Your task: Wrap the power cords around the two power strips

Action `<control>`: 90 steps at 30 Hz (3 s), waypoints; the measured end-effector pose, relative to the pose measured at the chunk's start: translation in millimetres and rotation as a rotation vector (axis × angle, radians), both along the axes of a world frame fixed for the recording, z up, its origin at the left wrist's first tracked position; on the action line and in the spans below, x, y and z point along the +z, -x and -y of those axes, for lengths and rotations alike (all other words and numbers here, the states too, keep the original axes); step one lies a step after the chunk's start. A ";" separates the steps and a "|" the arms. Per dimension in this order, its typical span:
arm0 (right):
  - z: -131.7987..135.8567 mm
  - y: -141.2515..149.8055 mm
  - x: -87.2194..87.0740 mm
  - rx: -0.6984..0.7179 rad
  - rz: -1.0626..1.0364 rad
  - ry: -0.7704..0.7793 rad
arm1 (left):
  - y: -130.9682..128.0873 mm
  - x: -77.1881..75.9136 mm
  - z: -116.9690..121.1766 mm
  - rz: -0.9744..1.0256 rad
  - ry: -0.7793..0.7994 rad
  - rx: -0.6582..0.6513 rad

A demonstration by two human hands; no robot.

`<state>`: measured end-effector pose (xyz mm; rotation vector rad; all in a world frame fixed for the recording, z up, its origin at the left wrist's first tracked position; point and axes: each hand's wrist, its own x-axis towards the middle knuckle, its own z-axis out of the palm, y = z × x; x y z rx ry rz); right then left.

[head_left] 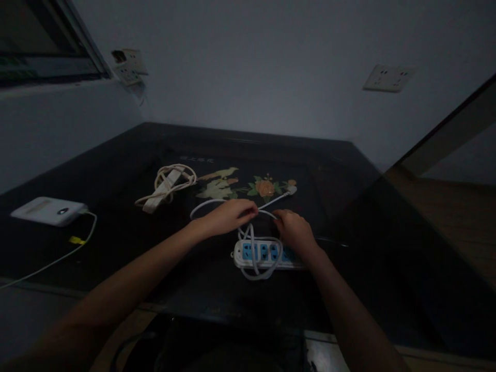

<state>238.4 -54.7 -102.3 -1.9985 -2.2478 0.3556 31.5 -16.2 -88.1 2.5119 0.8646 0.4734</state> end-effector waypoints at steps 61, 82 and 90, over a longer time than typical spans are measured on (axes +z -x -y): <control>26.5 -46.1 -3.3 0.333 -0.290 0.036 | 45.4 5.6 25.0 -0.291 0.070 -0.122; 29.6 -36.2 -3.3 0.372 -0.276 0.047 | 28.4 2.0 38.9 -0.269 -0.131 -0.256; 26.3 -31.7 -12.6 0.387 -0.210 -0.009 | 6.9 -8.4 58.2 -0.300 -0.349 -0.323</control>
